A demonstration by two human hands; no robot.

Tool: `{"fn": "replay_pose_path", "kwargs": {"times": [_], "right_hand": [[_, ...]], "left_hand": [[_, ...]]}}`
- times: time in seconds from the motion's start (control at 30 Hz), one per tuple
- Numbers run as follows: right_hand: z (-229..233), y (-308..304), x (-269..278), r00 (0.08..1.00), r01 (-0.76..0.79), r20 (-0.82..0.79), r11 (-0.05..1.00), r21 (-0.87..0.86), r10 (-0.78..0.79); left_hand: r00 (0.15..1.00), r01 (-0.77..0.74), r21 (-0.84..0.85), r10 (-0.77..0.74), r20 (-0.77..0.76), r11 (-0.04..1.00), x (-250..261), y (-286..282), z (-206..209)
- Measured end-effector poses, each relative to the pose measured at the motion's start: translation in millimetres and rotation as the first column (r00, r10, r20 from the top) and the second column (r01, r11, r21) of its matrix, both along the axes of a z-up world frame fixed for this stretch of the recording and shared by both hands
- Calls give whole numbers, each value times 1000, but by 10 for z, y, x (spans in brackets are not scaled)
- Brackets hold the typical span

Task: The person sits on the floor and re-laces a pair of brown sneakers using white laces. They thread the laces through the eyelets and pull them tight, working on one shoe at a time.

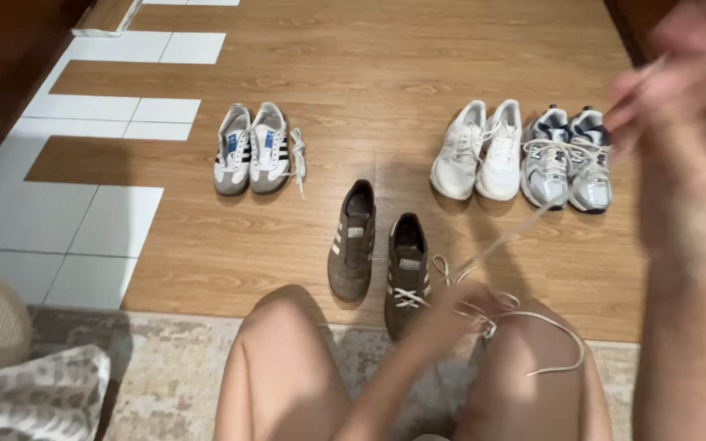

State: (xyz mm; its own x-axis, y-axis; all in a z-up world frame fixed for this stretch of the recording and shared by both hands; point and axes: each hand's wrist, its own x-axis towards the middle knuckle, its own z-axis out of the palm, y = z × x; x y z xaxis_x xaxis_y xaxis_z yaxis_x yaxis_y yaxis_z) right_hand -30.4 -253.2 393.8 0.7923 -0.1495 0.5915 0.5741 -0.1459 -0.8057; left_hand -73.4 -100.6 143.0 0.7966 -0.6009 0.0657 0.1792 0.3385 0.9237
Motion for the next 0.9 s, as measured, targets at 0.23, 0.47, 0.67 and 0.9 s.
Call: {"fn": "replay_pose_path", "kwargs": {"times": [0.23, 0.47, 0.67, 0.9], "right_hand": [[-2501, 591, 54, 854, -141, -518, 982, -127, 56], [-3785, 676, -18, 879, -115, -459, 880, -462, -127], [-3753, 726, 144, 835, -250, -550, 888, -386, -4], [-3583, 827, 273, 866, -332, -500, 736, -589, -9]], "left_hand": [[673, -717, 575, 606, 423, 394, 453, 689, -1264], [752, -602, 702, 563, 341, 379, 496, 749, -1488], [769, -611, 649, 535, 350, 453, 588, 890, -1572], [795, -572, 686, 509, 330, 449, 615, 939, -1622]]}}
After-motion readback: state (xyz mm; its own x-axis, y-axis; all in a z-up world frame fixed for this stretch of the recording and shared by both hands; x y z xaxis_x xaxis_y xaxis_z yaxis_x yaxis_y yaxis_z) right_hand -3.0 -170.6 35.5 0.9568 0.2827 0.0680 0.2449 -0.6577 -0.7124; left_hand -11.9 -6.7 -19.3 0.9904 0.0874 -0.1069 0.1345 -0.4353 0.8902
